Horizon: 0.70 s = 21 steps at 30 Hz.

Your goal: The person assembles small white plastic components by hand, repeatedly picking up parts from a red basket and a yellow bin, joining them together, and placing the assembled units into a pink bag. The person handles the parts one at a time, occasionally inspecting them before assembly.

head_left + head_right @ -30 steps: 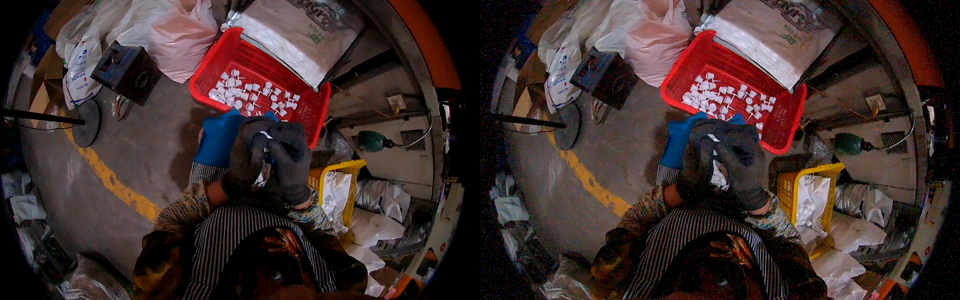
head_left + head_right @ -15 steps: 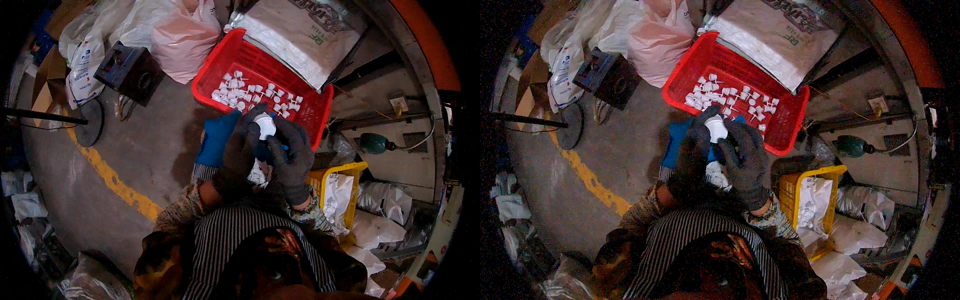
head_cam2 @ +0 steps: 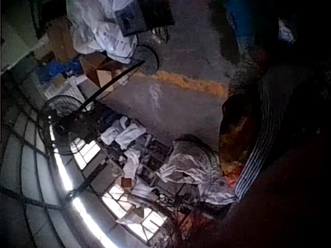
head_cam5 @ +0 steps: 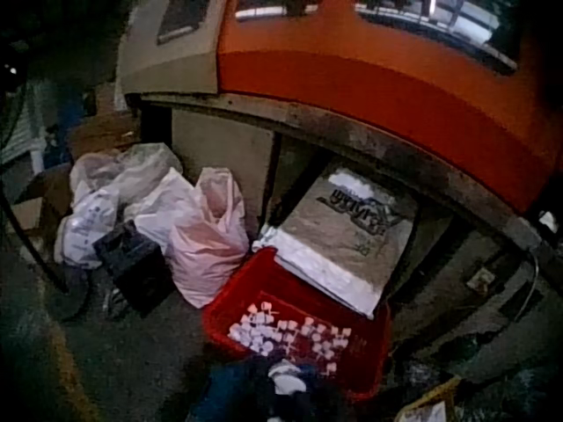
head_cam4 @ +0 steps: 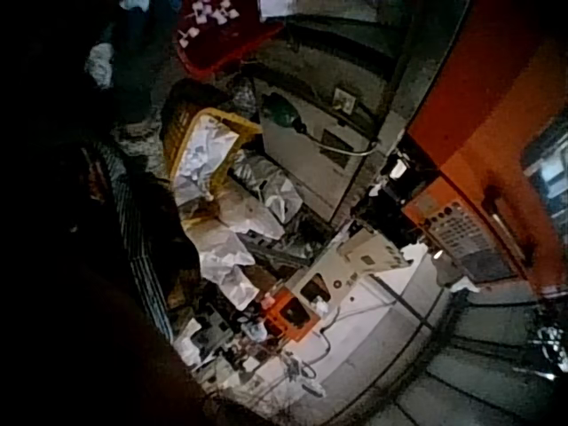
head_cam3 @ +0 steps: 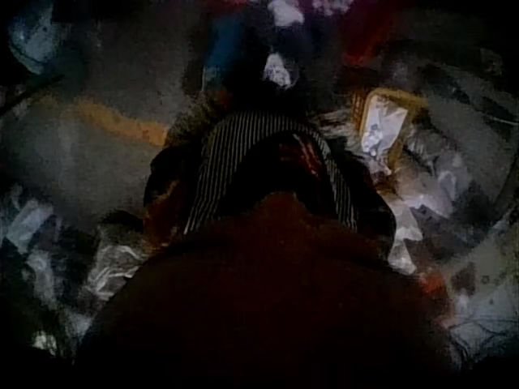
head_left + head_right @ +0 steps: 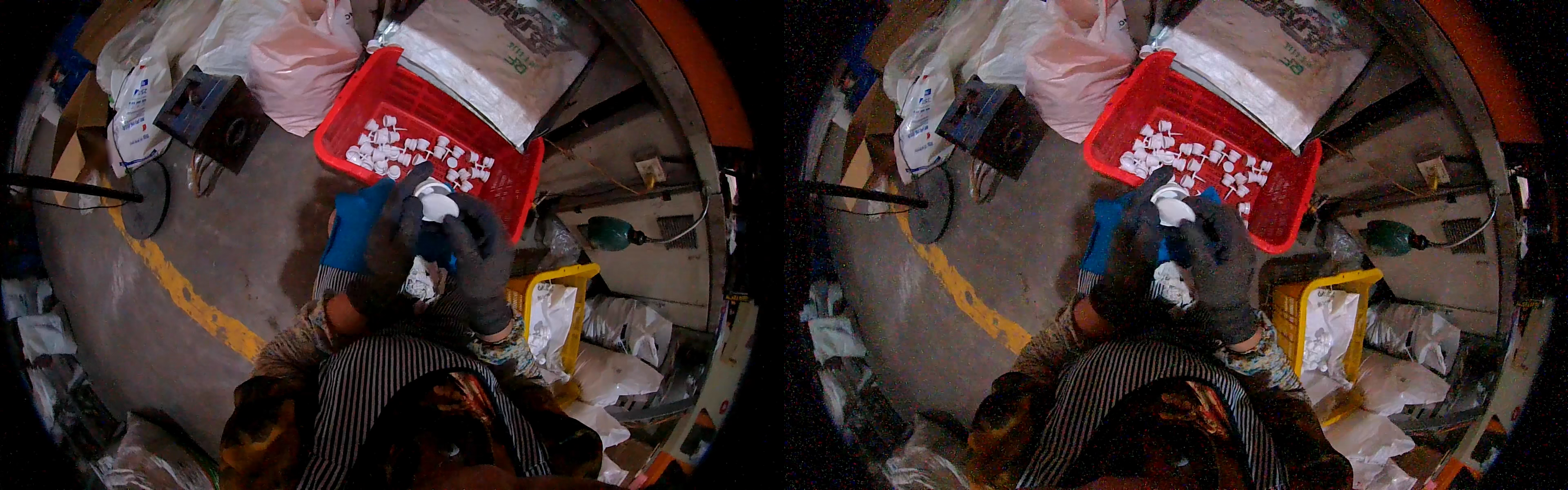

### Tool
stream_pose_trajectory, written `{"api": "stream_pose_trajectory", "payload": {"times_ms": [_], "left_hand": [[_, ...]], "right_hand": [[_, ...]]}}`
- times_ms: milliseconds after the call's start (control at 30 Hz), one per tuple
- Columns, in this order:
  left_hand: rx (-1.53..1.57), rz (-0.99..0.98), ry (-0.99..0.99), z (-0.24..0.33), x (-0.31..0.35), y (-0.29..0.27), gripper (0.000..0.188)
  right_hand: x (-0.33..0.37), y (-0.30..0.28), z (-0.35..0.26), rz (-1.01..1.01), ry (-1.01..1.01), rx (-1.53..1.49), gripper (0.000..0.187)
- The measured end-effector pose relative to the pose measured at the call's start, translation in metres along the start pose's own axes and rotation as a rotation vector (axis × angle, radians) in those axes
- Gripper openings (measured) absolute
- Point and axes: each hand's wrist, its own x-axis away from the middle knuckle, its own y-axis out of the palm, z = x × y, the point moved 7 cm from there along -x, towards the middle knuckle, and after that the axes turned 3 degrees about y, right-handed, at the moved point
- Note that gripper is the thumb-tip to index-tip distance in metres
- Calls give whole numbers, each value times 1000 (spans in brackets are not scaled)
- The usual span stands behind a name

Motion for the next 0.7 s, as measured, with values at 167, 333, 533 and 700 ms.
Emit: {"api": "stream_pose_trajectory", "payload": {"times_ms": [167,333,533,700], "left_hand": [[-96,-181,80,-18,0,1,40],[-415,-285,232,-11,-6,5,44],[-380,-305,350,0,-5,3,48],[-306,-285,278,3,-5,3,47]], "right_hand": [[-8,-11,-19,49,-158,158,25],[-13,-9,-29,-23,-203,272,25],[-19,-10,-12,-24,-242,178,22],[-15,-7,-14,-43,-111,68,27]]}}
